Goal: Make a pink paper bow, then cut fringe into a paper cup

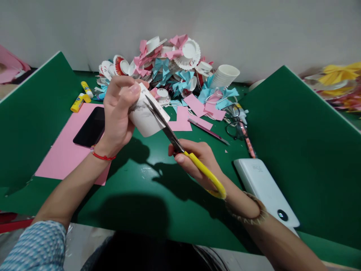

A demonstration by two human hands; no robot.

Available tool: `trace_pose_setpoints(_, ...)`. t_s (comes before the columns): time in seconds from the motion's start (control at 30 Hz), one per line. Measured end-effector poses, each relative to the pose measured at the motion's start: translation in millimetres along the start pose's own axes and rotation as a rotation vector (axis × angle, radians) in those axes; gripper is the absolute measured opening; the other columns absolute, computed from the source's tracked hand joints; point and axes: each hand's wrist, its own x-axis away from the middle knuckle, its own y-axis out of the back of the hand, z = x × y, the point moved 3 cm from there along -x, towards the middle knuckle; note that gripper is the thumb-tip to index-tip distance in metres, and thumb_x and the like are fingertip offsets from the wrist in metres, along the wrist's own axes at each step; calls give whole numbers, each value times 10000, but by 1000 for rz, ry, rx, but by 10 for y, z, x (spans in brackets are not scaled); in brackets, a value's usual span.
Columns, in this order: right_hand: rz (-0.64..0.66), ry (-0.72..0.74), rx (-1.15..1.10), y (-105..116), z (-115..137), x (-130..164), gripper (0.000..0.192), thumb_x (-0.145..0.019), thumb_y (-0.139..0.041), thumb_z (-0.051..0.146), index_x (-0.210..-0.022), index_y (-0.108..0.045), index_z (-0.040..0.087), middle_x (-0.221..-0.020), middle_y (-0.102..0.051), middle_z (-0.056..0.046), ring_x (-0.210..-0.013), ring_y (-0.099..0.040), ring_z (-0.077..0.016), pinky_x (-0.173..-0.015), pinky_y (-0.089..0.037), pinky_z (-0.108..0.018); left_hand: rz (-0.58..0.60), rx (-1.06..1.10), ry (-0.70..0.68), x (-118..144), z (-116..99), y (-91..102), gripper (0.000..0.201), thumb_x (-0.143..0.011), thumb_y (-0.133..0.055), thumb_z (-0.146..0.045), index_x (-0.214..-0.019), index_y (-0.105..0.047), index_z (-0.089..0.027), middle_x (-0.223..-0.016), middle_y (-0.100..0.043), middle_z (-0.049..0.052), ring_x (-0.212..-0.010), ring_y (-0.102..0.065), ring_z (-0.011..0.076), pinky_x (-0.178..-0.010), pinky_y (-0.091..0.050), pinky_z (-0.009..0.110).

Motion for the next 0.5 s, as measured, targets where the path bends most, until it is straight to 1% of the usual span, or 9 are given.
trace_pose_setpoints(0.07, -3, 0, 10, 0, 1, 1, 465, -893, -458, 594, -697, -506, 174, -526, -353, 60, -459, -276, -67, -435, -230, -218, 0, 5, -6, 1, -2, -3, 156, -701, -689, -301, -706, -533, -285, -765, -651, -28, -994, -688, 251, -781, -598, 396)
trace_pose_setpoints(0.17, -5, 10, 26, 2, 4, 2, 459, -895, -460, 581, -689, -502, 173, -520, -347, 61, -458, -274, -68, -431, -231, -216, 0, 24, -22, 1, -1, -9, 108, -701, -671, -273, -687, -565, -288, -755, -658, -26, -896, -709, 244, -708, -607, 376)
trace_pose_setpoints(0.27, -2, 14, 19, 0, 8, 2, 458, -901, -454, 574, -682, -493, 174, -520, -345, 59, -455, -272, -67, -427, -229, -215, -12, 35, -22, 0, 7, -11, 95, -693, -674, -270, -679, -585, -298, -747, -668, -31, -861, -713, 239, -655, -604, 349)
trace_pose_setpoints(0.4, -3, 3, 36, -1, 2, 6, 464, -901, -443, 584, -677, -486, 180, -519, -333, 57, -463, -263, -74, -433, -222, -221, -16, 34, -19, -2, 10, -12, 124, -675, -706, -302, -670, -582, -305, -739, -667, -35, -900, -710, 248, -703, -604, 357)
trace_pose_setpoints(0.5, -4, 4, 46, 0, -5, 10, 475, -902, -437, 591, -671, -486, 180, -526, -327, 53, -474, -259, -78, -439, -224, -224, -10, 47, -24, -1, 8, -13, 103, -686, -691, -268, -670, -593, -294, -743, -666, -25, -859, -719, 249, -731, -602, 378)
